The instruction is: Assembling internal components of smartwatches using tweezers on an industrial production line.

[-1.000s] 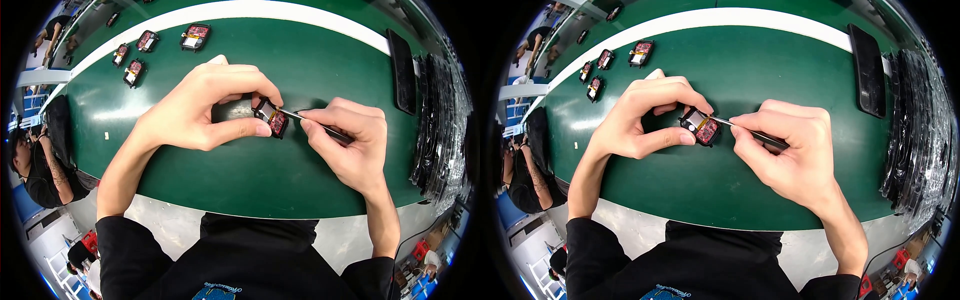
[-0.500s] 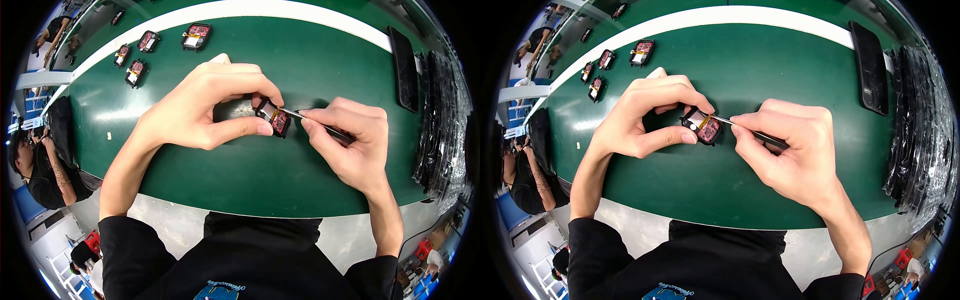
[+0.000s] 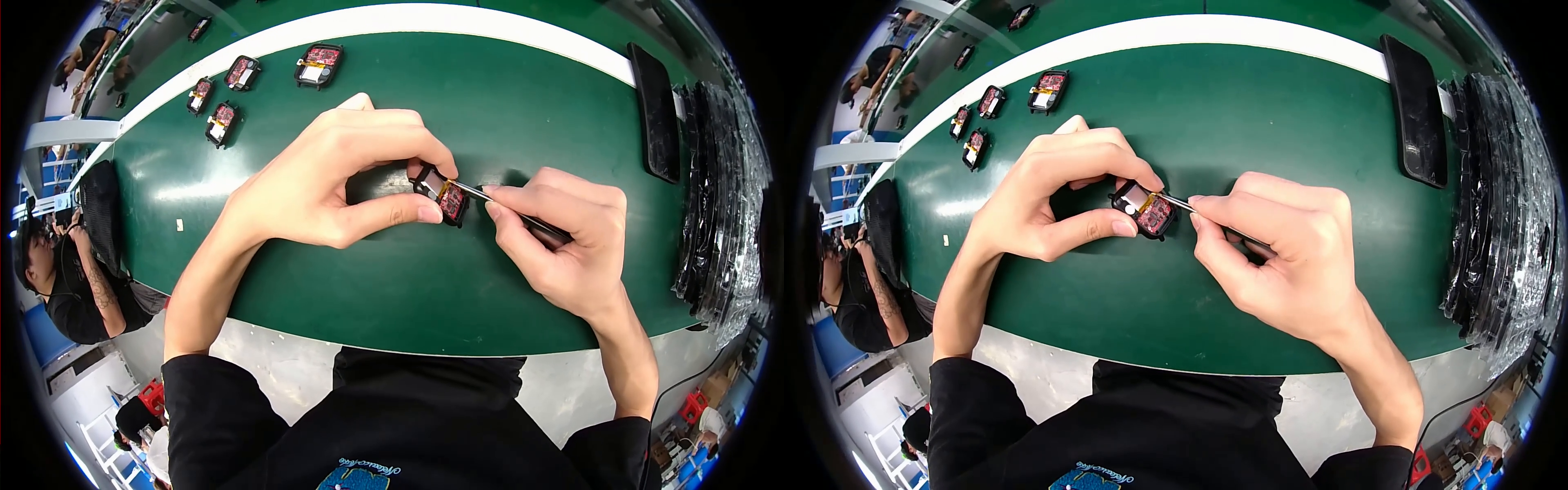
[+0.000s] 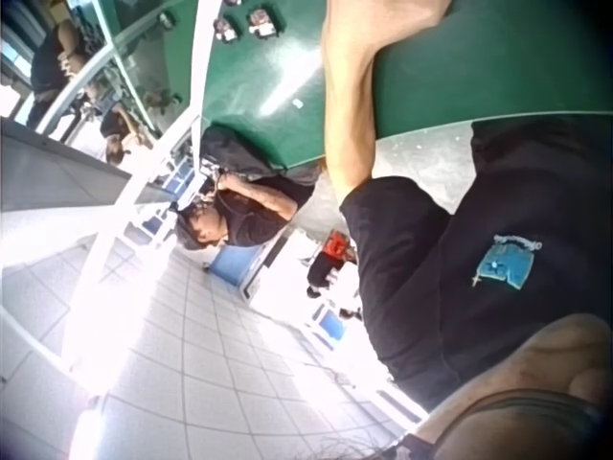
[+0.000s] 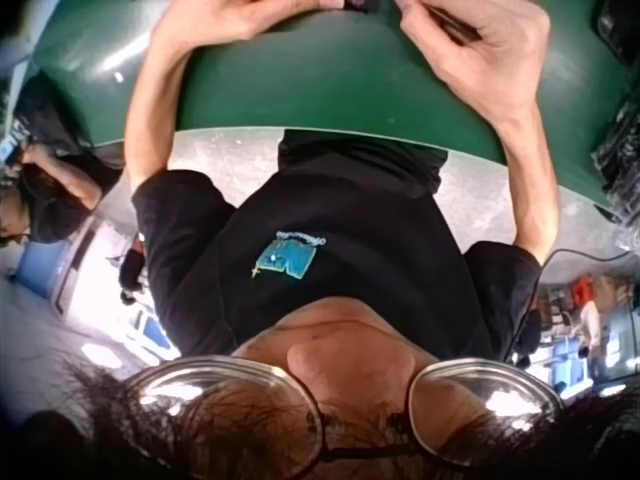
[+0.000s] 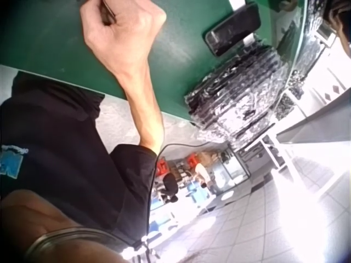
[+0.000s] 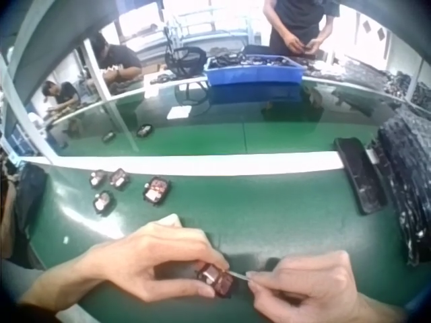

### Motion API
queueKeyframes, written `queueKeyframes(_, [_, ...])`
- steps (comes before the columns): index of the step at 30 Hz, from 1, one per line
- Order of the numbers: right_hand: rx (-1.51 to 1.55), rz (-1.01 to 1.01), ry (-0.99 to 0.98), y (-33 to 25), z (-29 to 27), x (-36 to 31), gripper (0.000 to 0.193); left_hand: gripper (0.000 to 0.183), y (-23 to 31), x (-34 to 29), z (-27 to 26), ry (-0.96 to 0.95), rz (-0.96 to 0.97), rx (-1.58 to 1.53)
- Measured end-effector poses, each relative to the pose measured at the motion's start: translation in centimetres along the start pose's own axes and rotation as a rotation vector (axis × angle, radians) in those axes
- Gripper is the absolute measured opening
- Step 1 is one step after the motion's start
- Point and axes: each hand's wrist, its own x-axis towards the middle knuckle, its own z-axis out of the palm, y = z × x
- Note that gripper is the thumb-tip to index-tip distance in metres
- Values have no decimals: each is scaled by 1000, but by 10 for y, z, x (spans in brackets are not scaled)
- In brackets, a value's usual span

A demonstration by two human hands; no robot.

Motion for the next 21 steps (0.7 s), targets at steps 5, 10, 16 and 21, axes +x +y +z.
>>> queueKeyframes(5, [7, 19, 12, 0, -1, 1, 14, 41, 1, 1, 0, -9, -30, -25])
queueKeyframes(10, [-24, 20, 10, -3, -5, 2, 14, 45, 3, -1, -2, 7, -34, -13])
queueKeyframes(16, [-51, 41, 44, -3, -6, -1, 15, 46, 2, 0, 3, 30, -25, -27])
queueKeyframes(21, [-65, -28, 29, -1, -3, 0, 15, 45, 0, -1, 2, 24, -18, 25])
